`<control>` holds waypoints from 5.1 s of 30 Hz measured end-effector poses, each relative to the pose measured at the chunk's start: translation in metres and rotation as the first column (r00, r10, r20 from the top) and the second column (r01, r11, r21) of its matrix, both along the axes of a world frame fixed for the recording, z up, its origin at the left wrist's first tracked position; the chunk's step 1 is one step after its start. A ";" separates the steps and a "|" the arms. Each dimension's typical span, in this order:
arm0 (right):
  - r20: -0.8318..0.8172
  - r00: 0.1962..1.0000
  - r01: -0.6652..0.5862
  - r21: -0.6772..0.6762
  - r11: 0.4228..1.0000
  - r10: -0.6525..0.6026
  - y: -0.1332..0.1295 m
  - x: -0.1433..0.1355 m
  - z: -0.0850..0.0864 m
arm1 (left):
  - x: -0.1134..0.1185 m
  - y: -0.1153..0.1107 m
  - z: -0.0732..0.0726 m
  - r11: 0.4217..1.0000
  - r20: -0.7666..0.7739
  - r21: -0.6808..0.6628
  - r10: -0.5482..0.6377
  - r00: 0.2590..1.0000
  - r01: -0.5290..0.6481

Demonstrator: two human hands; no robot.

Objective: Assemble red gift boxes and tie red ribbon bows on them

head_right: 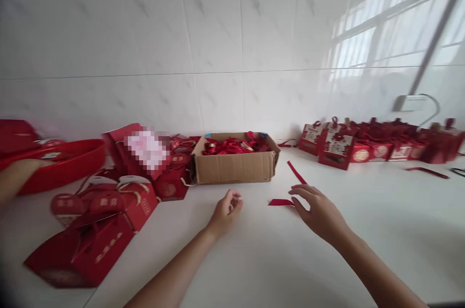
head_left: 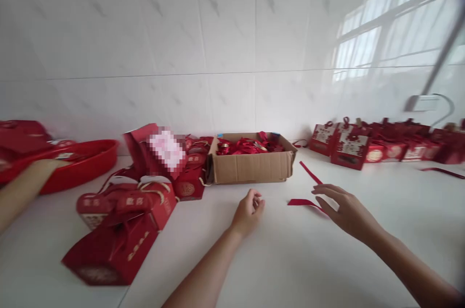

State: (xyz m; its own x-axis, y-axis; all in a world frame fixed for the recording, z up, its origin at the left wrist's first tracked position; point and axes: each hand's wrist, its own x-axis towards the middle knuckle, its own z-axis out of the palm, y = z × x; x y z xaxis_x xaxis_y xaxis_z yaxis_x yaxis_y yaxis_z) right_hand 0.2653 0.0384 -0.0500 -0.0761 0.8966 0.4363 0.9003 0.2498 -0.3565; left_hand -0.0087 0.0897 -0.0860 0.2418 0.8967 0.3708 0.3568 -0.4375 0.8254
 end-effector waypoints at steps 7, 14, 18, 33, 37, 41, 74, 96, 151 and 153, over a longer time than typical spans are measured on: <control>-0.042 0.957 -0.278 0.155 0.948 0.288 0.073 -0.103 -0.031 | -0.008 -0.008 0.009 0.962 -0.014 0.145 0.234 0.972 -0.230; -0.142 0.936 -0.302 0.149 0.942 0.322 0.081 -0.098 -0.064 | -0.077 0.009 0.093 0.727 0.008 0.354 0.627 0.779 -0.588; -0.189 0.931 -0.282 0.167 0.945 0.312 0.084 -0.097 -0.064 | -0.135 0.027 0.165 0.433 0.140 0.302 0.861 0.489 -0.849; -0.366 0.910 -0.033 0.407 0.913 0.196 0.081 -0.091 -0.052 | -0.117 0.002 0.198 0.463 0.359 0.453 0.688 0.631 -0.762; -0.519 0.802 -0.112 0.357 0.927 0.297 0.067 -0.093 -0.029 | -0.063 -0.016 0.173 0.708 0.353 0.532 0.313 0.882 -0.464; -0.699 0.584 -0.302 0.285 0.910 0.413 0.051 -0.096 -0.007 | -0.022 -0.022 0.125 0.910 0.282 0.360 0.102 0.954 -0.204; -0.928 0.172 -0.509 0.204 0.836 0.331 0.028 -0.112 0.010 | -0.021 0.002 0.071 0.950 0.149 0.255 0.146 0.978 -0.181; -0.986 -0.158 -0.753 0.089 0.653 -0.049 0.034 -0.091 0.018 | -0.051 0.009 0.073 0.856 -0.522 0.514 0.358 0.774 -0.050; -0.989 -0.121 -0.775 0.041 0.631 -0.085 0.030 -0.092 0.029 | -0.058 0.084 0.197 0.857 -0.764 0.414 0.510 0.395 -0.307; -0.989 -0.118 -0.775 0.033 0.631 -0.093 0.029 -0.093 0.030 | -0.060 0.066 0.208 0.900 -0.802 0.311 0.420 0.424 -0.305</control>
State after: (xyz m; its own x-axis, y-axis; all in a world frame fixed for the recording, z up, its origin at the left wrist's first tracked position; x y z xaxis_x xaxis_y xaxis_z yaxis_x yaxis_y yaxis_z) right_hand 0.1726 0.0678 -0.0202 -0.4147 0.9090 0.0411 -0.5214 -0.2004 -0.8294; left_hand -0.0688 0.1553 0.1215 0.1456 0.9507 0.2739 0.9885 -0.1510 -0.0014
